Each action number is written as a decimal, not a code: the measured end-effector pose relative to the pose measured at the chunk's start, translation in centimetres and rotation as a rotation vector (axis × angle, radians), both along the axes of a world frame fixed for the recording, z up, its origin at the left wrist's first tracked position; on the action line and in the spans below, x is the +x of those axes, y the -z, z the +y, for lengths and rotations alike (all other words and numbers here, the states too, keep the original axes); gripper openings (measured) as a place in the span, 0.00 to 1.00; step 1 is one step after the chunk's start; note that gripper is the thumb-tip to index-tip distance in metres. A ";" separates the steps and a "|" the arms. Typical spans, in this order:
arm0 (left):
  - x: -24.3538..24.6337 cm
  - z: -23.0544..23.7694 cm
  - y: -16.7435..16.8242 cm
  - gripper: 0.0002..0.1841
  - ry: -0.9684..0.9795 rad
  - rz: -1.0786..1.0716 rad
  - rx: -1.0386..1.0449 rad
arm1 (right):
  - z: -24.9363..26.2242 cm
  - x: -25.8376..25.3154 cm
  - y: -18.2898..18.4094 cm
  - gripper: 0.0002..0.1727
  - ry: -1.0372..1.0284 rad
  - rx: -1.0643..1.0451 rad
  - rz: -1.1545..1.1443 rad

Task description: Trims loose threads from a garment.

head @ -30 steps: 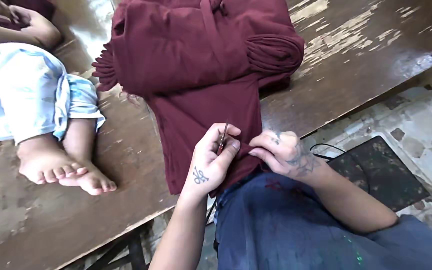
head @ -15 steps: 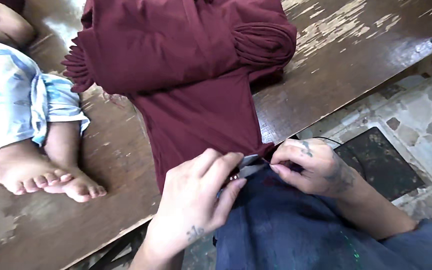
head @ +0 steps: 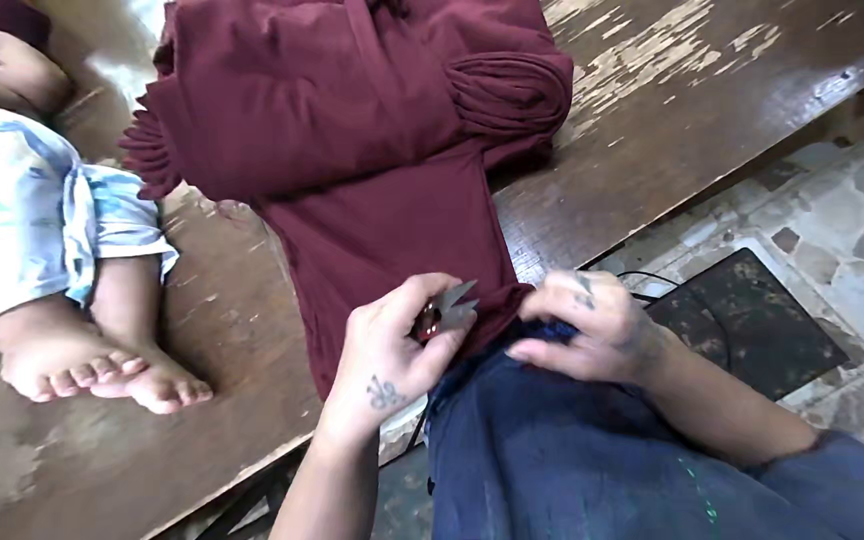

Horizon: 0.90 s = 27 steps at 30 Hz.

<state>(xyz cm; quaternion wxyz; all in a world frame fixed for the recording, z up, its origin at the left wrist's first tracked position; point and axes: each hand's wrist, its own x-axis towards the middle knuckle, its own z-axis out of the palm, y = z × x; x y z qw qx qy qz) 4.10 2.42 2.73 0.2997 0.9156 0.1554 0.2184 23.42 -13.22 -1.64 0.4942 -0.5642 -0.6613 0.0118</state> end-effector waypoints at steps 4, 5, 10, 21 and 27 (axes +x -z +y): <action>0.8 0.6 0.7 0.07 -0.024 0.073 -0.120 | 2.8 -0.1 1.3 0.09 0.076 0.035 -0.032; 0.7 0.7 0.6 0.07 -0.029 0.069 -0.147 | 2.6 0.0 1.0 0.09 0.040 0.055 0.002; -0.4 0.6 0.6 0.08 0.034 0.032 -0.214 | 0.0 0.6 -0.8 0.14 -0.047 -0.007 -0.052; -1.9 -2.7 -3.0 0.12 0.075 0.081 0.480 | -0.9 0.1 -1.5 0.10 0.002 -0.008 -0.060; -1.2 -2.3 -2.7 0.12 0.102 0.091 0.581 | -0.9 0.0 -1.7 0.11 -0.038 0.034 -0.049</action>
